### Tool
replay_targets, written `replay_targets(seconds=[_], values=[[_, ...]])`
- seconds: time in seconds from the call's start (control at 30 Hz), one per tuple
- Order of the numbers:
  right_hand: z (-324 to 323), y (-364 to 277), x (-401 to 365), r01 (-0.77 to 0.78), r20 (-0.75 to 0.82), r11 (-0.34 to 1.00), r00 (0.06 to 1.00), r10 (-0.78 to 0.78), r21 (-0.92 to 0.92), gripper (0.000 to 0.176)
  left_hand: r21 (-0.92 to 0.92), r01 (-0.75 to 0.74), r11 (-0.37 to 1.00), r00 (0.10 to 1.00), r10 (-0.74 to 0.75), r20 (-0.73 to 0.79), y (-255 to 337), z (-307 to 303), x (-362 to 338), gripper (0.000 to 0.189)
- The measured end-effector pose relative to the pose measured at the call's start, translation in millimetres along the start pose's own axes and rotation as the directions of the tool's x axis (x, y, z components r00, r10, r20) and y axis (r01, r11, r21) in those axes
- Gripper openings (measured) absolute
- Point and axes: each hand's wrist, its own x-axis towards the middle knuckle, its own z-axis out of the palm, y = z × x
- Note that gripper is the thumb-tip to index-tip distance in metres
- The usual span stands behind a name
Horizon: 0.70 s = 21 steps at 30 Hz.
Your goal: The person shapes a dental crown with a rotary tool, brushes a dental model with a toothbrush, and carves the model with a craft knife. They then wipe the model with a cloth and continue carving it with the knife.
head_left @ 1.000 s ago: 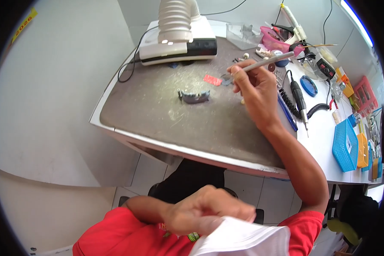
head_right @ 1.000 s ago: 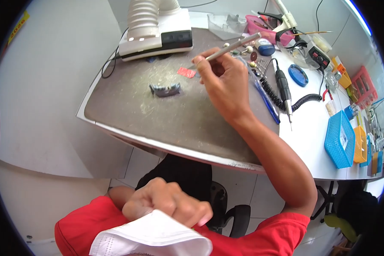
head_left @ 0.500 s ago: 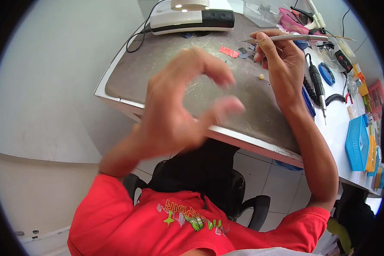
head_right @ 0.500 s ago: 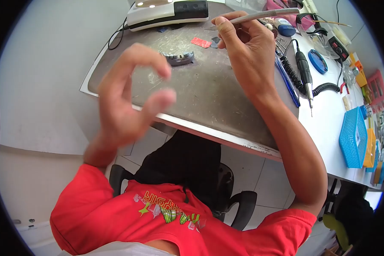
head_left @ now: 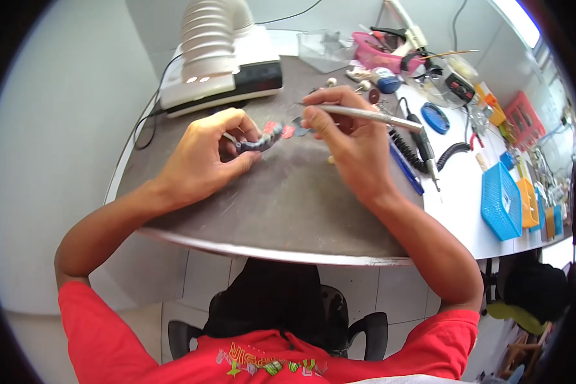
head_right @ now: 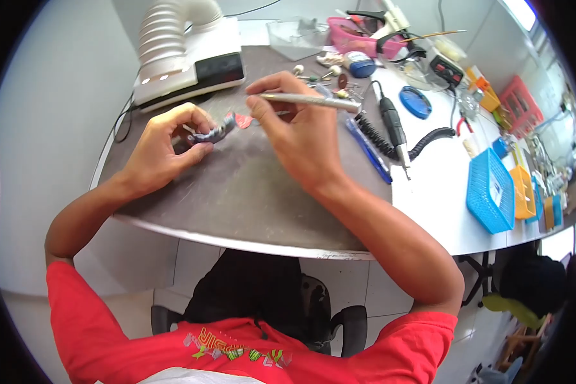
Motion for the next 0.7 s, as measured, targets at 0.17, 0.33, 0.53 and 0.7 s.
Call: replay_targets(seconds=[0.17,0.33,0.53,0.7], values=[[-4,-5,0,-0.028,0.011,1.0,1.0,0.028,0.007,0.011,-0.544,0.093,0.834,0.994,-0.047,0.098,-4,19,26,0.021],[-4,-1,-1,0.016,0.008,0.998,1.0,-0.016,0.064,0.011,-0.655,-0.016,0.756,1.0,-0.005,-0.029,-11,32,38,0.021],[-11,-12,-6,-0.058,0.077,0.995,0.995,0.065,-0.087,0.019,-0.866,0.092,0.491,0.996,-0.063,0.07,-13,34,34,0.035],[-12,-1,-4,0.024,0.039,1.0,0.999,-0.025,0.006,0.022,-0.887,0.13,0.443,0.991,-0.088,0.102,-13,36,38,0.037]])
